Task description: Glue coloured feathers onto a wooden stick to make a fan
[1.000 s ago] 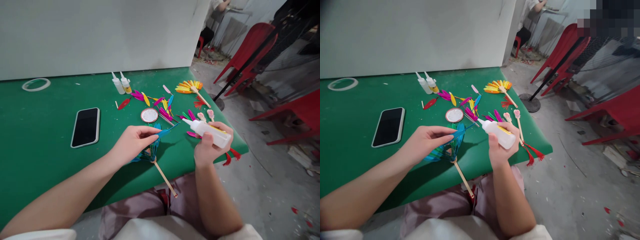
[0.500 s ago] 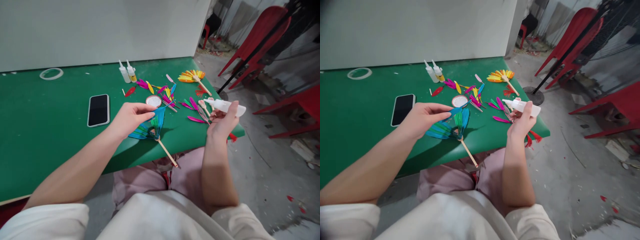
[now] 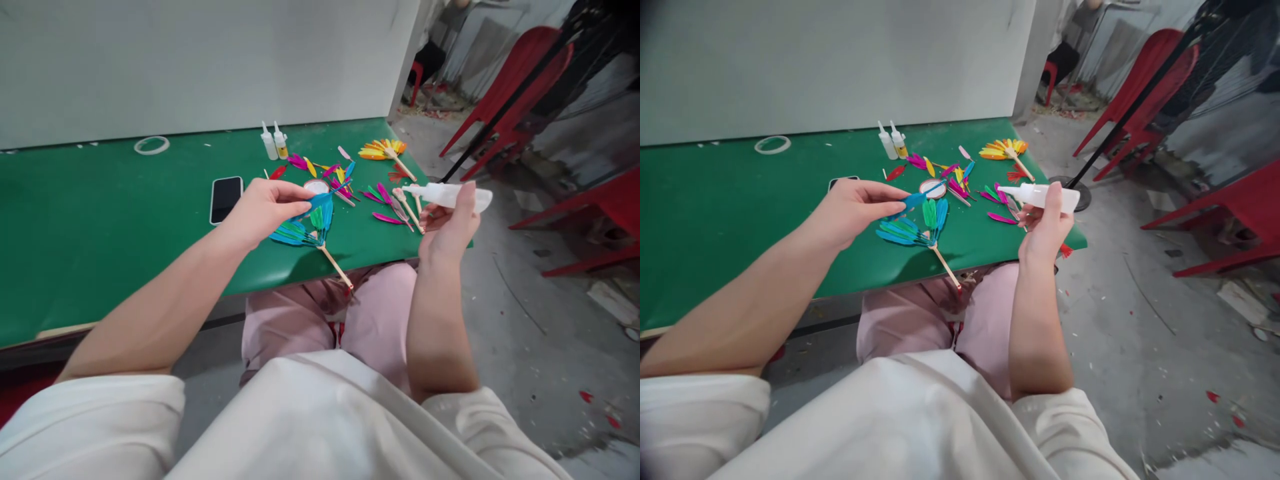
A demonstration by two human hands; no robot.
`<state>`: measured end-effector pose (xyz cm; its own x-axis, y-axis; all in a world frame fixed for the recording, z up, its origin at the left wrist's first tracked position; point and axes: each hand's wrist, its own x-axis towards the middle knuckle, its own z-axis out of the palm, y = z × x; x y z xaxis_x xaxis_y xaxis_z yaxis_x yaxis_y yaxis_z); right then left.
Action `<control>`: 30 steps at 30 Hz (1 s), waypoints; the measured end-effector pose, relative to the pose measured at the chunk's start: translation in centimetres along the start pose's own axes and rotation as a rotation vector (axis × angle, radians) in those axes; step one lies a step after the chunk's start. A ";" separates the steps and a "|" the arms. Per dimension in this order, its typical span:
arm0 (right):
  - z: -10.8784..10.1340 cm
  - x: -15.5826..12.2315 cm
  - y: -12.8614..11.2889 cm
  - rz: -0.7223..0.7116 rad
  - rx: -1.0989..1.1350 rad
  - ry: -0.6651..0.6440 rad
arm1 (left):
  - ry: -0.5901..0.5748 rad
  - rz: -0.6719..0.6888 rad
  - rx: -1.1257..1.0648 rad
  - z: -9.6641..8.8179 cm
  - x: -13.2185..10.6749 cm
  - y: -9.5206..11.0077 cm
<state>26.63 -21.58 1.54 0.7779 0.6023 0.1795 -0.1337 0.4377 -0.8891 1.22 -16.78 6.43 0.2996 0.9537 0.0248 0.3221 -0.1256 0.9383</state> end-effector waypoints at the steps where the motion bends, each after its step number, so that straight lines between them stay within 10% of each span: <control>1: 0.0 -0.2 -0.1 0.002 0.007 -0.007 | -0.005 0.001 -0.009 0.0 -0.2 0.0; 30: 4.9 -1.3 2.9 -0.104 -0.001 -0.296 | -0.036 -0.092 0.024 -1.3 2.8 -3.4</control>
<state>22.26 -17.82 0.76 0.5746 0.7228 0.3838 -0.0621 0.5061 -0.8602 -0.16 -13.30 3.74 0.2998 0.9512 -0.0734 0.3707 -0.0452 0.9277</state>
